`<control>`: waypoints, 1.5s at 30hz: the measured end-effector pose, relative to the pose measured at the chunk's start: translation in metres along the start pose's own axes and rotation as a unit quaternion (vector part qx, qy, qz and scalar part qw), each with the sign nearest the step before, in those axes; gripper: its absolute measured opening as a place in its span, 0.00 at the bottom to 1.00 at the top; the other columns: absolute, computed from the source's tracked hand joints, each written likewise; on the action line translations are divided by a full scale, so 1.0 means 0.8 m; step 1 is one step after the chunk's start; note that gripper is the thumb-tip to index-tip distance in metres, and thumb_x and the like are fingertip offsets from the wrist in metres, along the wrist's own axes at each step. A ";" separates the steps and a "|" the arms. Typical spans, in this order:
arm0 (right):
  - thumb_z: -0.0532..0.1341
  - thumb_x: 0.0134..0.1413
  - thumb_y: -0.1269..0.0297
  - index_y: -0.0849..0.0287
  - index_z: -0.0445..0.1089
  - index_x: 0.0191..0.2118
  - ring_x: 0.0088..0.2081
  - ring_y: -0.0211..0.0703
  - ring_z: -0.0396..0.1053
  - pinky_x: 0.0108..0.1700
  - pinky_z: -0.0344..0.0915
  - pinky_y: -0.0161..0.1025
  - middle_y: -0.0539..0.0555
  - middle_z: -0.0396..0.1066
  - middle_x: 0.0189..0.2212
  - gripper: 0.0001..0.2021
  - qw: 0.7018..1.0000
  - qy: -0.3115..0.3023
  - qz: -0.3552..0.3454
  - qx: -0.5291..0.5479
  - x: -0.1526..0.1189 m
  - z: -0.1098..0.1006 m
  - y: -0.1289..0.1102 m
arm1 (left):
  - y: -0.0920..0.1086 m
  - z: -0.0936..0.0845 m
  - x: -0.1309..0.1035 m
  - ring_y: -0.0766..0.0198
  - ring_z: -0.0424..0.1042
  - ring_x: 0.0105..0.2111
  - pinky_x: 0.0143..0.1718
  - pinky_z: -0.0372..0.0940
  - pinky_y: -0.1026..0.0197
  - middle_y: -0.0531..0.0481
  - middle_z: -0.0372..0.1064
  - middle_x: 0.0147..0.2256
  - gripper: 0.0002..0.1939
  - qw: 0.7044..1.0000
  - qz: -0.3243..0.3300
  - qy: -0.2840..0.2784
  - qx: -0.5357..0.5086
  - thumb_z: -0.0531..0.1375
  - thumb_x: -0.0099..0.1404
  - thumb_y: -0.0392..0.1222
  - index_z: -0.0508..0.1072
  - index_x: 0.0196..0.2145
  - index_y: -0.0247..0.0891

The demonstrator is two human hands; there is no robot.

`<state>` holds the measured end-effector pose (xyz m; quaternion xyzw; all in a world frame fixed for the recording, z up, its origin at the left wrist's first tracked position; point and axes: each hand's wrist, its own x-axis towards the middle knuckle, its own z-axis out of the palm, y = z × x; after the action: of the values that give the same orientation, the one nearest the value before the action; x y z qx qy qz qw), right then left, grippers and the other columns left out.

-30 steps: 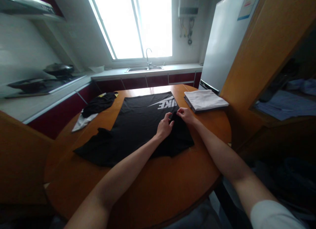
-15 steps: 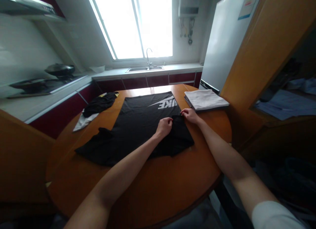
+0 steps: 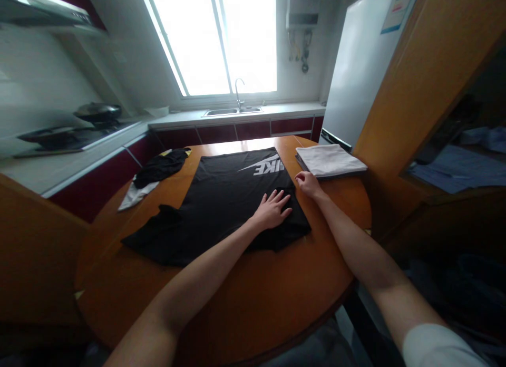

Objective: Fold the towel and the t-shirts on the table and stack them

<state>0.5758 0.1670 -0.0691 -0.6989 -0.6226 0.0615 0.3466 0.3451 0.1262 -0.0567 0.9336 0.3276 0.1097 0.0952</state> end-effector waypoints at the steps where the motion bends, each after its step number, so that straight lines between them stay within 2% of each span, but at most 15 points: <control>1: 0.59 0.63 0.67 0.59 0.78 0.41 0.41 0.42 0.75 0.46 0.67 0.36 0.56 0.79 0.39 0.10 1.000 -0.009 -0.009 0.001 0.000 0.001 0.001 | -0.001 0.001 -0.001 0.46 0.42 0.72 0.68 0.41 0.33 0.45 0.46 0.71 0.30 1.000 -0.009 -0.013 0.002 0.50 0.73 0.58 0.59 0.69 0.47; 4: 0.66 0.56 0.63 0.57 0.79 0.39 0.39 0.42 0.74 0.45 0.68 0.36 0.54 0.78 0.37 0.07 0.999 -0.035 -0.032 -0.004 -0.004 0.005 -0.001 | 0.000 0.002 -0.004 0.45 0.40 0.72 0.68 0.38 0.31 0.46 0.44 0.72 0.32 0.999 -0.026 -0.026 0.012 0.49 0.73 0.61 0.57 0.69 0.49; 7: 0.71 0.50 0.60 0.57 0.79 0.41 0.42 0.45 0.73 0.49 0.67 0.40 0.55 0.76 0.39 0.12 0.999 -0.035 -0.036 -0.018 -0.005 0.009 -0.003 | 0.003 0.001 -0.006 0.43 0.43 0.71 0.67 0.38 0.30 0.45 0.47 0.71 0.32 0.999 -0.031 -0.017 0.020 0.51 0.71 0.62 0.59 0.68 0.49; 11: 0.62 0.61 0.64 0.59 0.78 0.43 0.43 0.44 0.73 0.50 0.67 0.39 0.57 0.77 0.41 0.09 0.999 -0.020 -0.031 -0.019 -0.002 0.006 -0.003 | 0.008 -0.002 -0.004 0.43 0.51 0.69 0.68 0.39 0.33 0.39 0.58 0.67 0.29 0.998 -0.037 0.048 0.031 0.51 0.72 0.59 0.66 0.64 0.42; 14: 0.56 0.65 0.68 0.60 0.77 0.45 0.43 0.43 0.73 0.50 0.67 0.38 0.58 0.77 0.43 0.12 0.999 -0.012 -0.029 -0.018 0.000 0.002 -0.002 | 0.005 -0.002 0.000 0.49 0.48 0.70 0.69 0.41 0.39 0.40 0.55 0.68 0.29 0.997 -0.013 0.076 0.022 0.50 0.74 0.54 0.63 0.66 0.39; 17: 0.63 0.60 0.64 0.59 0.77 0.47 0.50 0.47 0.71 0.56 0.64 0.41 0.58 0.75 0.48 0.11 0.999 -0.016 -0.030 -0.029 -0.004 0.003 -0.003 | 0.000 0.001 0.003 0.49 0.41 0.72 0.69 0.40 0.37 0.45 0.46 0.72 0.32 1.000 0.006 0.022 0.010 0.51 0.73 0.58 0.58 0.69 0.45; 19: 0.68 0.56 0.61 0.57 0.77 0.47 0.54 0.51 0.68 0.59 0.62 0.46 0.59 0.74 0.50 0.13 0.999 -0.025 -0.025 -0.040 -0.008 0.006 -0.005 | -0.003 0.004 0.002 0.46 0.40 0.72 0.68 0.38 0.34 0.45 0.45 0.72 0.33 1.000 -0.007 -0.014 0.012 0.51 0.72 0.62 0.57 0.69 0.48; 21: 0.69 0.54 0.60 0.57 0.77 0.47 0.55 0.54 0.67 0.60 0.61 0.49 0.60 0.73 0.50 0.15 0.998 -0.033 -0.017 -0.050 -0.012 0.008 -0.009 | -0.004 0.005 0.000 0.44 0.39 0.72 0.68 0.38 0.33 0.45 0.44 0.72 0.34 0.999 -0.017 -0.026 0.016 0.50 0.72 0.63 0.57 0.69 0.47; 26: 0.61 0.61 0.66 0.59 0.74 0.54 0.59 0.50 0.65 0.63 0.59 0.45 0.61 0.71 0.56 0.16 0.997 -0.043 -0.041 -0.050 -0.019 0.003 -0.027 | -0.001 0.003 0.001 0.45 0.42 0.72 0.68 0.40 0.33 0.45 0.47 0.71 0.32 1.000 -0.018 -0.005 0.007 0.50 0.73 0.60 0.59 0.69 0.46; 29: 0.54 0.65 0.69 0.62 0.69 0.61 0.65 0.45 0.60 0.67 0.53 0.42 0.61 0.65 0.63 0.21 0.994 -0.054 -0.082 -0.039 -0.022 0.000 -0.040 | -0.004 0.002 0.007 0.52 0.50 0.70 0.69 0.47 0.41 0.47 0.55 0.69 0.25 0.997 -0.052 0.049 -0.014 0.47 0.75 0.45 0.64 0.66 0.43; 32: 0.48 0.67 0.68 0.68 0.61 0.67 0.70 0.46 0.51 0.70 0.47 0.45 0.64 0.57 0.68 0.26 0.992 -0.083 -0.089 -0.039 -0.028 0.005 -0.051 | -0.012 0.002 0.011 0.54 0.53 0.69 0.68 0.50 0.45 0.46 0.57 0.68 0.25 0.993 -0.089 0.076 -0.004 0.48 0.72 0.36 0.66 0.65 0.40; 35: 0.47 0.70 0.61 0.66 0.52 0.71 0.73 0.49 0.40 0.72 0.40 0.54 0.62 0.46 0.72 0.29 0.984 -0.154 -0.058 -0.070 -0.039 0.019 -0.059 | -0.019 0.005 0.010 0.47 0.51 0.69 0.68 0.49 0.39 0.43 0.54 0.69 0.25 0.993 -0.103 0.049 0.021 0.49 0.73 0.40 0.65 0.65 0.39; 38: 0.46 0.71 0.52 0.62 0.46 0.73 0.74 0.51 0.33 0.71 0.32 0.61 0.61 0.37 0.74 0.32 0.971 -0.211 -0.035 -0.105 -0.051 0.031 -0.066 | -0.022 0.007 0.009 0.47 0.51 0.69 0.67 0.50 0.39 0.42 0.54 0.69 0.25 0.992 -0.112 0.051 0.024 0.48 0.74 0.42 0.65 0.65 0.40; 42: 0.45 0.71 0.51 0.59 0.42 0.74 0.74 0.51 0.29 0.70 0.30 0.64 0.61 0.31 0.74 0.32 0.974 -0.208 -0.006 -0.086 -0.048 0.023 -0.072 | -0.023 0.005 0.009 0.49 0.52 0.69 0.67 0.51 0.41 0.42 0.55 0.68 0.26 0.989 -0.123 0.080 0.019 0.48 0.73 0.39 0.62 0.67 0.39; 45: 0.42 0.72 0.52 0.60 0.44 0.74 0.74 0.52 0.33 0.70 0.36 0.63 0.62 0.35 0.74 0.31 0.985 -0.169 0.031 -0.032 -0.040 0.004 -0.075 | -0.023 0.003 0.008 0.48 0.52 0.69 0.67 0.50 0.41 0.41 0.57 0.68 0.25 0.989 -0.129 0.071 0.016 0.50 0.73 0.41 0.64 0.66 0.38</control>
<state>0.5177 0.1380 -0.0488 -0.7083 -0.6516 0.1695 0.2122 0.3396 0.1445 -0.0624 0.8750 0.4527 0.1567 0.0698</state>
